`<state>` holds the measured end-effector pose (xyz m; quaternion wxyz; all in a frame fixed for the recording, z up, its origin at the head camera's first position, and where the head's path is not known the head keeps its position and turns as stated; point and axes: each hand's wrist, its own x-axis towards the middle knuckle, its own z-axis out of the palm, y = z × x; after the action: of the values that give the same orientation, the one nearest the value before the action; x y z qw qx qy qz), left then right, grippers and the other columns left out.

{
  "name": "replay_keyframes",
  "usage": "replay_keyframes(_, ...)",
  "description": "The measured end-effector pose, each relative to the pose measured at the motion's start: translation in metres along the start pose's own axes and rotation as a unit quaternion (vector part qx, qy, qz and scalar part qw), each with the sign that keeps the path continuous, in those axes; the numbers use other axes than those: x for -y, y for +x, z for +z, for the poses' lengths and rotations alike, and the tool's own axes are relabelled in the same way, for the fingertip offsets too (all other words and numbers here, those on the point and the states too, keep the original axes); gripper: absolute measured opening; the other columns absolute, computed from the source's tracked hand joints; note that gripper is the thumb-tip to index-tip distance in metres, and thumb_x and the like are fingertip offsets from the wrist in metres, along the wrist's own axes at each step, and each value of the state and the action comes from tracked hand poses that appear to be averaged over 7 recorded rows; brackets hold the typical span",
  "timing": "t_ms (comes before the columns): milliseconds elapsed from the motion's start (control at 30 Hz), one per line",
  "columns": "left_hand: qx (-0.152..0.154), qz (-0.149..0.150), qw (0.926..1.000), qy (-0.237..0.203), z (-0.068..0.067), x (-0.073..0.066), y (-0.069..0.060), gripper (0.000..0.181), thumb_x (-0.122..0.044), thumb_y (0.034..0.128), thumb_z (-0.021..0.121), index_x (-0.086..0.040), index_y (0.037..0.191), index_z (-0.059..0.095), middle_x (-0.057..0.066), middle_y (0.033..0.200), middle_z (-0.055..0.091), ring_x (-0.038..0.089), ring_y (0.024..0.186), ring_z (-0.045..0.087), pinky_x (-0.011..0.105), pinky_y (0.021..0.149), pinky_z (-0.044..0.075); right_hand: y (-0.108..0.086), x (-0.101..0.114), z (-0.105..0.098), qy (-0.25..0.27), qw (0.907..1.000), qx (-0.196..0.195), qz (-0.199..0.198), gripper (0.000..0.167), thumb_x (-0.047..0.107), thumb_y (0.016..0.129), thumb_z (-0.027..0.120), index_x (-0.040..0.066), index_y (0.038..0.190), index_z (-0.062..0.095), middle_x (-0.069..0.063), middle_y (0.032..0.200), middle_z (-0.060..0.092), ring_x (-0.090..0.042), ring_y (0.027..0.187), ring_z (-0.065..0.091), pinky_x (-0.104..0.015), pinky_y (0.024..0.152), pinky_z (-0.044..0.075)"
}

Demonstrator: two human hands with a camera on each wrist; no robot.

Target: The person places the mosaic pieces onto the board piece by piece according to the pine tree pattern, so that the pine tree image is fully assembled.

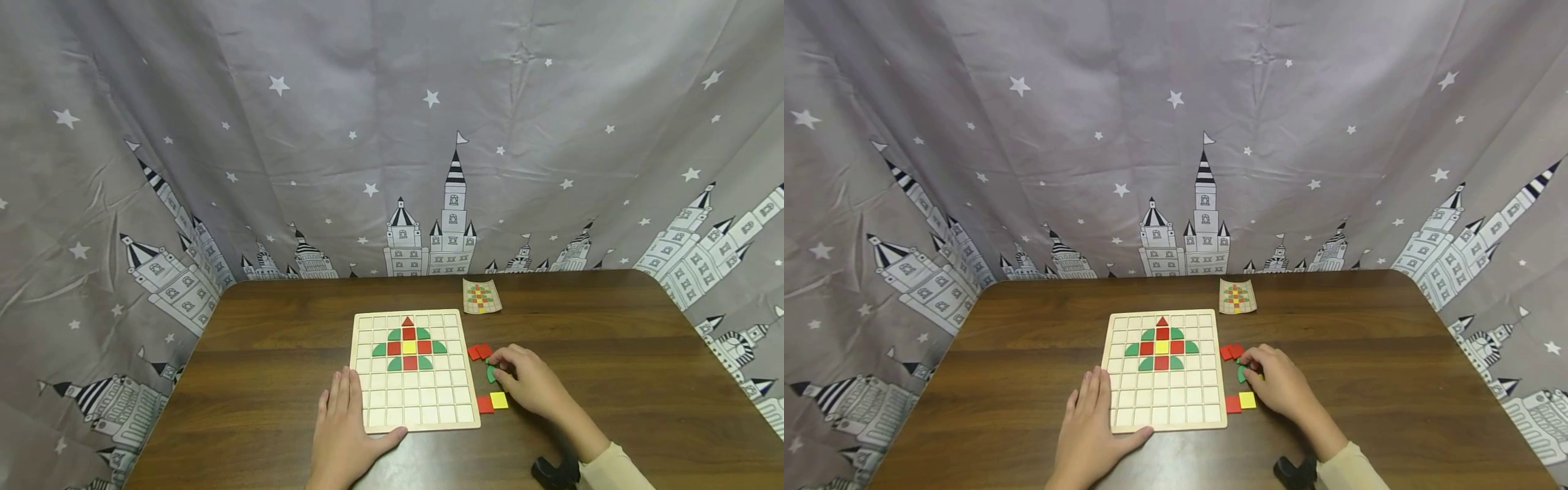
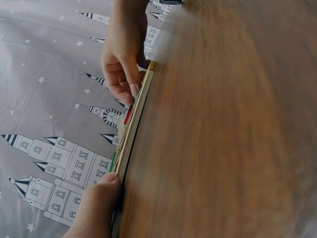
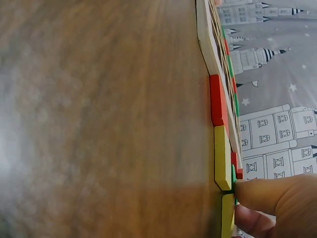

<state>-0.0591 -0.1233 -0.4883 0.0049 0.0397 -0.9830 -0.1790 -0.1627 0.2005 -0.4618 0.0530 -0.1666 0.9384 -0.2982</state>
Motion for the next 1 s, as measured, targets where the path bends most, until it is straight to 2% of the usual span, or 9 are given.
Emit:
replay_keyframes(233, 0.001, 0.001, 1.0, -0.001, 0.0002, 0.0008, 0.0002, 0.136, -0.094, 0.0632, 0.055, 0.0, 0.157, 0.022, 0.016, 0.165, 0.022, 0.033, 0.154, 0.019, 0.054, 0.121, 0.018, 0.0005, 0.0005, 0.0009, -0.018, 0.9997, 0.0, 0.019, 0.012, 0.027, 0.086, 0.077, 0.026, 0.095, 0.069, 0.013, 0.084, 0.056, -0.005, 0.08, 0.052, -0.024, 0.067, 0.043)
replay_keyframes(433, 0.004, -0.001, 1.0, -0.003, -0.0001, 0.0008, 0.0002, 0.136, -0.094, 0.0632, 0.055, -0.001, 0.157, 0.022, 0.016, 0.165, 0.021, 0.033, 0.154, 0.018, 0.054, 0.121, 0.017, 0.0018, 0.0009, 0.0019, -0.023, 0.9994, 0.008, 0.025, 0.015, 0.031, 0.084, 0.079, 0.027, 0.095, 0.068, 0.013, 0.085, 0.056, -0.005, 0.082, 0.053, -0.026, 0.071, 0.046)
replay_keyframes(733, -0.026, 0.013, 0.9996, 0.002, 0.0013, 0.0012, -0.0001, 0.134, -0.093, 0.0631, 0.056, 0.002, 0.154, 0.028, 0.019, 0.162, 0.029, 0.036, 0.151, 0.025, 0.056, 0.119, 0.023, 0.0035, -0.0034, -0.0024, -0.012, 0.9994, 0.024, -0.022, 0.023, 0.033, 0.081, 0.082, 0.027, 0.099, 0.07, 0.014, 0.087, 0.056, -0.002, 0.083, 0.052, -0.024, 0.071, 0.045)
replay_keyframes(1000, -0.014, 0.009, 0.9999, -0.001, -0.0003, 0.0004, 0.0002, 0.134, -0.093, 0.0634, 0.056, 0.002, 0.155, 0.027, 0.019, 0.162, 0.027, 0.036, 0.152, 0.023, 0.056, 0.119, 0.022, 0.0075, -0.0017, -0.0027, -0.007, 0.9991, 0.04, 0.011, 0.026, 0.039, 0.078, 0.084, 0.027, 0.093, 0.065, 0.011, 0.084, 0.055, -0.006, 0.08, 0.05, -0.024, 0.068, 0.042)
